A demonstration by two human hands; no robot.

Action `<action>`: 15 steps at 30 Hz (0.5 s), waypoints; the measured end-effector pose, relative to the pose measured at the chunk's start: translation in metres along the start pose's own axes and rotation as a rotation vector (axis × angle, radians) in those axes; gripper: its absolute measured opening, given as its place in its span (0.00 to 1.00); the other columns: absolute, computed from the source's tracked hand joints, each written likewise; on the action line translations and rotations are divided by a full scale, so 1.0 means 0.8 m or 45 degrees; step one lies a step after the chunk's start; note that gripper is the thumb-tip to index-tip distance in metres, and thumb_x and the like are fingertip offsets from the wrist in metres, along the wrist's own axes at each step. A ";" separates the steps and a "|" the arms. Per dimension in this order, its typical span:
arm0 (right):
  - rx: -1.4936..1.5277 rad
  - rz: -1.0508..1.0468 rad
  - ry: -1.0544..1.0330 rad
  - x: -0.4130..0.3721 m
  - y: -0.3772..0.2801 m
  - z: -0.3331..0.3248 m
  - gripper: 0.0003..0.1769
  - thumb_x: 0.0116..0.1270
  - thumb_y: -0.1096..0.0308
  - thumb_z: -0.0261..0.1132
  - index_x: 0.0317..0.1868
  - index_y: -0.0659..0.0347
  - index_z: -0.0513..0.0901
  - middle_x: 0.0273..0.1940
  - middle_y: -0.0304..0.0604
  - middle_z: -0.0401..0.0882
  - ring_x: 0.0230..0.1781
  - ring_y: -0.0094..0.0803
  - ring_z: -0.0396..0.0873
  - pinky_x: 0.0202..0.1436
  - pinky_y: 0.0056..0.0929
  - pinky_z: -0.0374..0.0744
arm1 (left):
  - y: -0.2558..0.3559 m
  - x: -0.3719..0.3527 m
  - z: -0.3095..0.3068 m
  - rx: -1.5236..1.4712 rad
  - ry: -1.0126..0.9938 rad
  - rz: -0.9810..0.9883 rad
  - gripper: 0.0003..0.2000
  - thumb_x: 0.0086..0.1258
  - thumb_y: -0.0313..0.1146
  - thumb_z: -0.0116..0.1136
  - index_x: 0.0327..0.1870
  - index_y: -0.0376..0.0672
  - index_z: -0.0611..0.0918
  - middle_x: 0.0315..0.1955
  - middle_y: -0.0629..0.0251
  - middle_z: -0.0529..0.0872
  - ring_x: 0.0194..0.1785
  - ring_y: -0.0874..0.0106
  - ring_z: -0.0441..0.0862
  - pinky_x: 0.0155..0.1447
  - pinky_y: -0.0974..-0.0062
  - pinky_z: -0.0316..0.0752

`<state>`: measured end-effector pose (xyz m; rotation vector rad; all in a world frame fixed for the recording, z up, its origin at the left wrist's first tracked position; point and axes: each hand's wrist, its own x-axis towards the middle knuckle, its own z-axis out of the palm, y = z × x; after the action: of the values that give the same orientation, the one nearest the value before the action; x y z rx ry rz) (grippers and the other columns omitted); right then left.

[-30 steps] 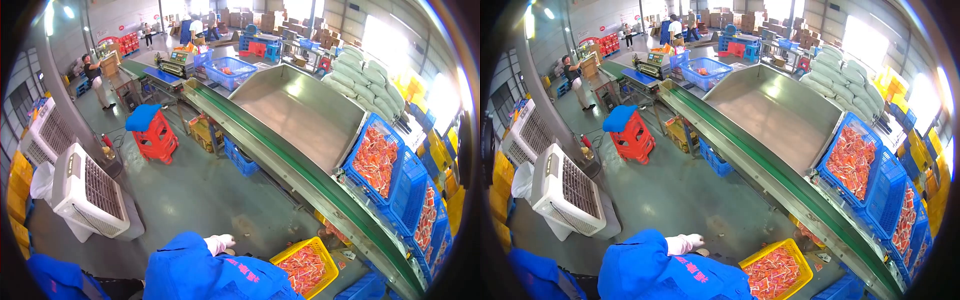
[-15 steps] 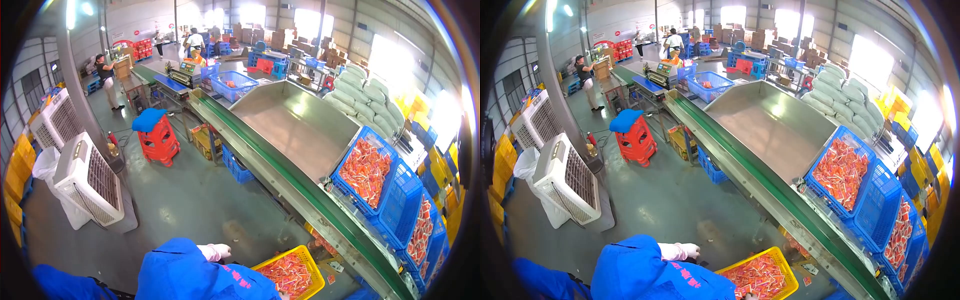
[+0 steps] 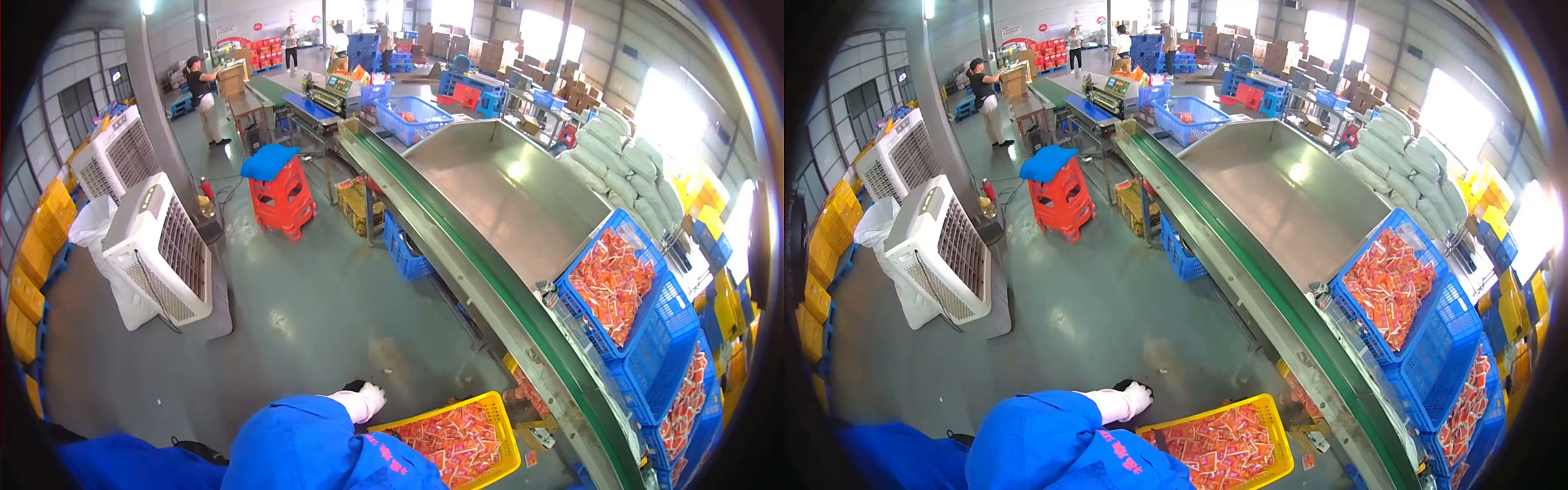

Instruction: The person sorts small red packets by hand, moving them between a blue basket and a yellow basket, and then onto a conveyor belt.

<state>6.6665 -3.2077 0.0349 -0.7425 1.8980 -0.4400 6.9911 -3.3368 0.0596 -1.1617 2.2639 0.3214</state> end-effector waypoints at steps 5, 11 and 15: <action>-0.001 -0.009 0.016 -0.006 0.015 -0.001 0.22 0.70 0.60 0.56 0.59 0.62 0.79 0.41 0.55 0.84 0.38 0.49 0.85 0.36 0.47 0.84 | -0.012 0.048 -0.020 -0.028 -0.003 -0.248 0.15 0.73 0.38 0.53 0.57 0.53 0.84 0.58 0.66 0.82 0.63 0.64 0.79 0.59 0.53 0.72; 0.020 0.049 0.042 -0.018 0.035 -0.001 0.22 0.70 0.60 0.56 0.59 0.62 0.79 0.42 0.56 0.84 0.40 0.51 0.85 0.38 0.49 0.84 | -0.022 0.118 -0.034 -0.315 -0.103 -0.368 0.17 0.71 0.35 0.57 0.59 0.46 0.84 0.61 0.60 0.82 0.63 0.63 0.81 0.60 0.54 0.74; 0.039 0.082 0.080 -0.025 0.061 0.008 0.22 0.70 0.59 0.55 0.59 0.61 0.79 0.42 0.57 0.84 0.42 0.52 0.85 0.39 0.51 0.84 | -0.003 0.112 -0.061 -0.272 0.087 -0.299 0.20 0.68 0.39 0.59 0.61 0.53 0.83 0.62 0.61 0.82 0.64 0.63 0.80 0.59 0.51 0.75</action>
<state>6.6640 -3.1578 0.0168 -0.6520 1.9634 -0.4556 6.9333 -3.4202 0.0468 -1.5534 2.1611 0.4438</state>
